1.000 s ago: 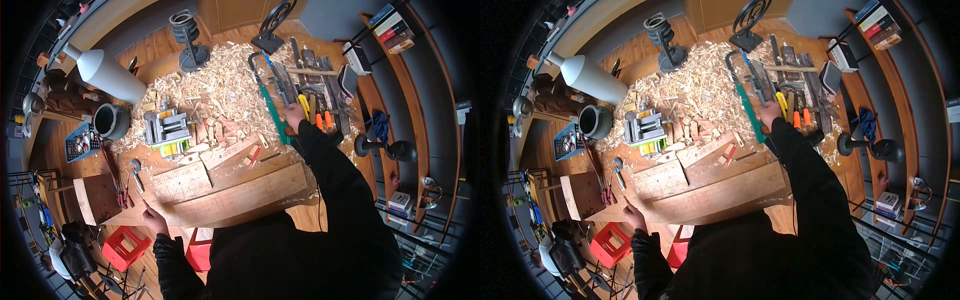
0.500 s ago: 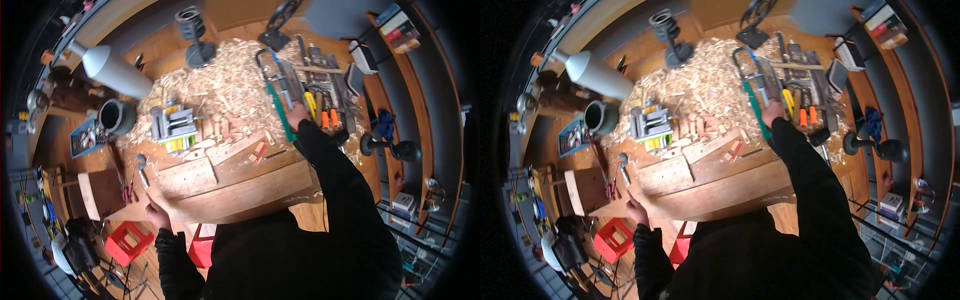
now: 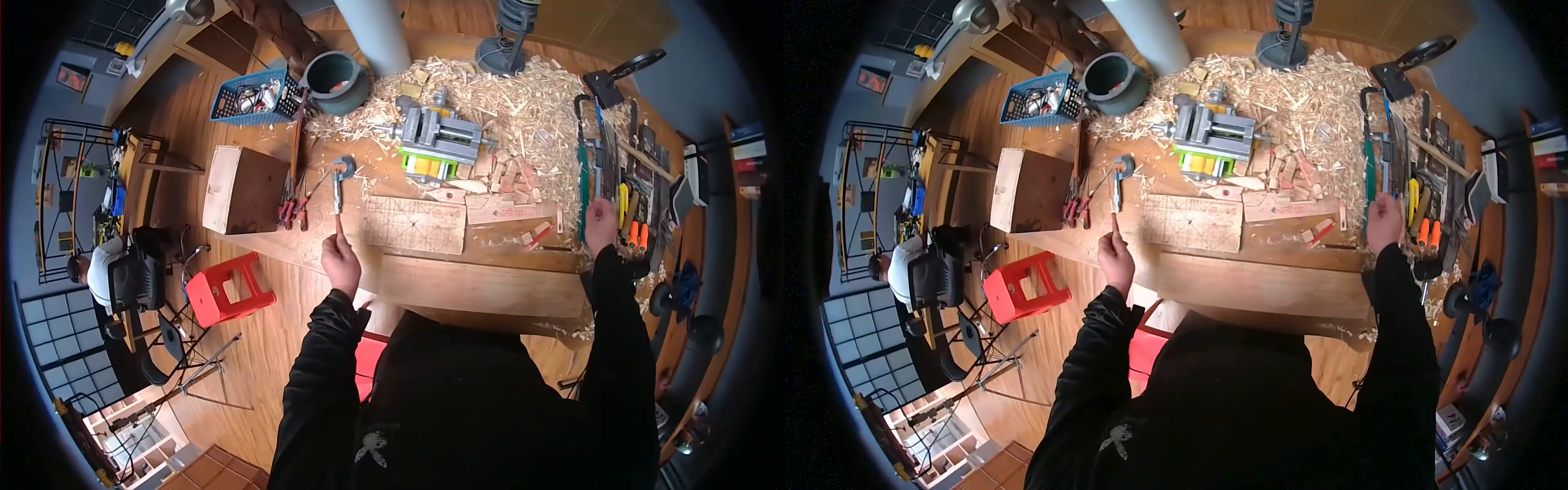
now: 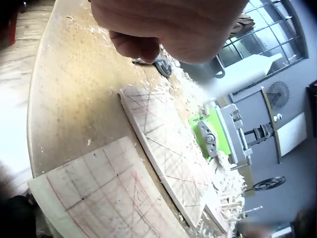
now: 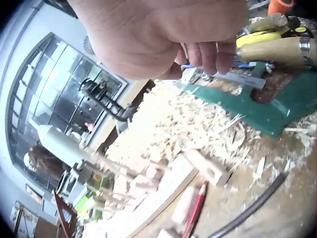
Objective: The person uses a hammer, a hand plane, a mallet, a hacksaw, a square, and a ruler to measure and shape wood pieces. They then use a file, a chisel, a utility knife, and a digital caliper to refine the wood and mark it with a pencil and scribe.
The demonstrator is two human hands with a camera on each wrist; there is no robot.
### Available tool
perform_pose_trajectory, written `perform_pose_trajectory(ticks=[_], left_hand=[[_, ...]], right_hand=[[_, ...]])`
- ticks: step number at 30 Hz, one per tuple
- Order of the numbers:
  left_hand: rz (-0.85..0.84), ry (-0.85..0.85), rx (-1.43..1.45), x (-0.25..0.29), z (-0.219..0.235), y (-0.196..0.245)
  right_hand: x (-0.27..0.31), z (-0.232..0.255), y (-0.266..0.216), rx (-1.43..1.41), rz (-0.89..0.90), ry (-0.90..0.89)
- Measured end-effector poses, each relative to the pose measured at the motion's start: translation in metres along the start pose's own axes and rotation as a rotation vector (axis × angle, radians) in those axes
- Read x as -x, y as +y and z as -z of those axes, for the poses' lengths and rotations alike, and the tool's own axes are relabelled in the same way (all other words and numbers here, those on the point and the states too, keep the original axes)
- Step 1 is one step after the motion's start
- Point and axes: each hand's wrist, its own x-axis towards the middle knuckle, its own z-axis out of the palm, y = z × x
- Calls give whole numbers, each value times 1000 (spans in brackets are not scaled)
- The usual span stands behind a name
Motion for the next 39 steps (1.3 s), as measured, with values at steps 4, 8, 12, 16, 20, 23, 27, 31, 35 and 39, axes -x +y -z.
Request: perform_pose_trajectory(ticks=[4, 8, 12, 16, 20, 23, 27, 31, 35, 39], left_hand=[[-16, -121, 247, 18, -6, -1], [121, -343, 461, 47, 8, 57], [172, -510, 526, 64, 14, 75], [118, -626, 464, 77, 17, 76], [-82, -757, 388, 69, 7, 36], [-116, -712, 169, 42, 9, 25], [-447, -506, -163, -11, 4, 7], [-672, -713, -415, -46, -4, 28], [-781, -904, -528, -65, -24, 33], [-849, -978, -607, -73, -32, 38]], right_hand=[[63, -20, -98, -183, -26, -289], [127, -76, -186, -320, 38, -622], [160, -118, -263, -414, 7, -837], [191, -163, -267, -696, -132, -779], [198, -165, -257, -633, -180, -740], [202, -156, -231, -606, -280, -713], [210, -139, -191, -290, -264, -713], [230, -127, -163, -234, -198, -656], [230, -111, -193, -210, -120, -607], [235, -114, -197, -164, -116, -624]])
